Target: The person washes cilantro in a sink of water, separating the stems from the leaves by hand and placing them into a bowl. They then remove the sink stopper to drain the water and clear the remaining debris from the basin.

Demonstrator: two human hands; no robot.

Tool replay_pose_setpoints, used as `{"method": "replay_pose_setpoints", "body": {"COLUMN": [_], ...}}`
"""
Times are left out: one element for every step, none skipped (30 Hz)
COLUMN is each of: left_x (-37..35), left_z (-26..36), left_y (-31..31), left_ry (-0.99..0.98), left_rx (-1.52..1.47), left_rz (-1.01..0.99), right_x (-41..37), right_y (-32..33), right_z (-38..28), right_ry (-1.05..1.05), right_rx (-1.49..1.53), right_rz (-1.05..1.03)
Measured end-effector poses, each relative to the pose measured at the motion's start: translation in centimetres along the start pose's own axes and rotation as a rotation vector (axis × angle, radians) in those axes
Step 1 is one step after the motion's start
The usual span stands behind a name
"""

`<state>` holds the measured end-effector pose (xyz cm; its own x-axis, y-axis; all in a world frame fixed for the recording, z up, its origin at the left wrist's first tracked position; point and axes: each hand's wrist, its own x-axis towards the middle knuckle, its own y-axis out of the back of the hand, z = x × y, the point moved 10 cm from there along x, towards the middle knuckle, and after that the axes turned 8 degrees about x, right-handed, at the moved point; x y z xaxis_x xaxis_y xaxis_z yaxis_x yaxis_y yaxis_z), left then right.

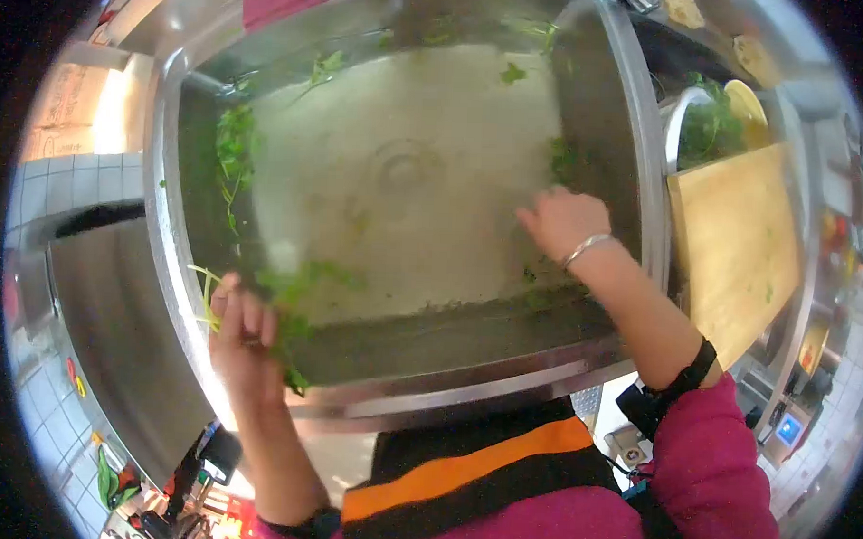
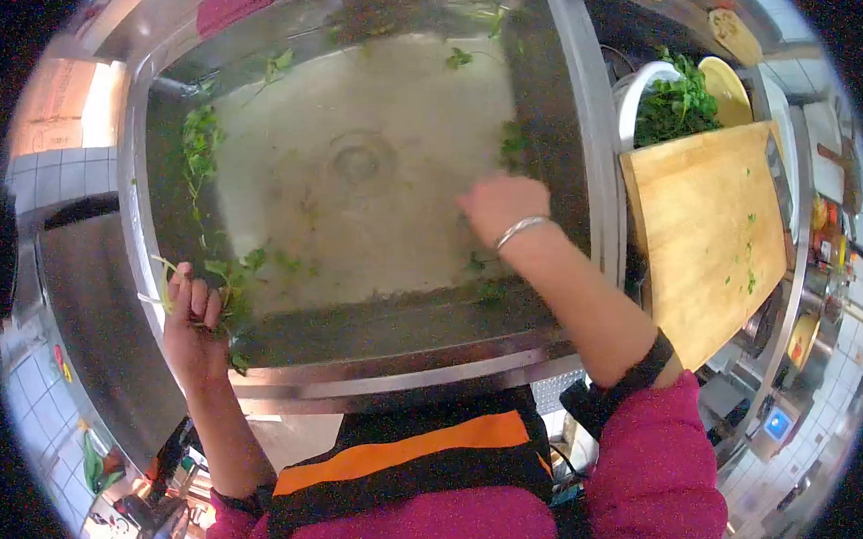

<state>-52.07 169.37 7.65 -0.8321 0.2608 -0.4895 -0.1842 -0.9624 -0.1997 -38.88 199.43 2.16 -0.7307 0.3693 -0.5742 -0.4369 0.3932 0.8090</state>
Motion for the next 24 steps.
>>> {"method": "replay_pose_setpoints", "body": {"left_x": [-0.1,0.1,0.1,0.2,0.2,0.1,-0.3,-0.9,-1.4,-1.3,-1.5,-1.6,-1.8,-1.8,-1.9,-2.0,-2.0,-1.9,-1.9,-2.1,-2.3,-2.3,-2.5,-2.6], "left_z": [0.5,0.2,0.0,-0.7,-1.5,-1.6,-1.4,-1.6,-1.8,-2.0,-2.0,-2.1,-2.1,-1.9,-2.0,-2.1,-2.2,-2.2,-2.4,-2.8,-2.9,-3.6,-4.1,-3.9], "left_y": [0.3,1.0,1.4,1.5,1.8,1.0,0.8,0.7,0.5,0.7,0.8,0.4,0.1,0.0,0.0,-0.1,-0.3,-0.3,-0.3,-0.1,0.0,-0.7,-1.2,-1.4], "left_ry": [-0.035,-0.035,-0.037,0.008,0.053,0.073,0.075,0.116,0.158,0.160,0.161,0.168,0.174,0.162,0.161,0.167,0.169,0.161,0.173,0.189,0.188,0.233,0.276,0.269], "left_rx": [0.029,-0.006,-0.008,-0.048,-0.087,-0.142,-0.143,-0.066,0.012,0.084,0.082,0.060,0.036,0.050,0.041,0.047,0.054,0.050,0.081,0.114,0.113,0.143,0.175,0.182], "left_rz": [0.017,0.083,0.085,0.067,0.053,-0.017,-0.007,0.037,0.079,0.096,0.102,0.058,0.014,0.008,0.014,0.010,0.004,0.010,0.021,0.038,0.063,0.026,-0.010,0.013], "right_x": [0.5,1.2,1.6,1.2,1.4,1.5,1.5,1.7,2.8,3.6,4.1,4.3,4.2,4.0,3.8,3.5,3.3,3.5,3.7,3.3,2.5,2.2,1.6,1.2], "right_y": [-1.0,-3.7,-5.9,-7.7,-7.8,-7.9,-7.8,-7.3,-5.1,-2.7,-2.7,-2.9,-3.1,-4.5,-5.8,-6.7,-7.5,-7.6,-6.2,-5.6,-5.0,-4.4,-3.5,-2.0], "right_z": [0.4,0.1,-0.4,-2.2,-2.6,-3.6,-4.4,-4.5,-3.3,-2.0,-0.9,0.2,0.6,1.6,2.5,2.7,2.6,2.4,1.2,-0.4,-2.4,-3.4,-5.8,-7.9], "right_ry": [0.011,0.098,0.179,0.297,0.300,0.312,0.324,0.330,0.258,0.186,0.163,0.141,0.147,0.115,0.082,0.086,0.090,0.095,0.111,0.110,0.106,0.128,0.207,0.281], "right_rx": [-0.005,0.060,0.124,0.108,0.104,0.233,0.363,0.360,0.280,0.200,0.041,-0.118,-0.122,-0.205,-0.292,-0.302,-0.313,-0.322,-0.328,-0.010,0.309,0.304,0.620,0.941], "right_rz": [-0.005,-0.082,-0.153,-0.284,-0.285,-0.335,-0.388,-0.398,-0.222,-0.044,-0.103,-0.160,-0.162,-0.253,-0.343,-0.344,-0.310,-0.273,-0.271,-0.410,-0.550,-0.563,-0.577,-0.582]}}
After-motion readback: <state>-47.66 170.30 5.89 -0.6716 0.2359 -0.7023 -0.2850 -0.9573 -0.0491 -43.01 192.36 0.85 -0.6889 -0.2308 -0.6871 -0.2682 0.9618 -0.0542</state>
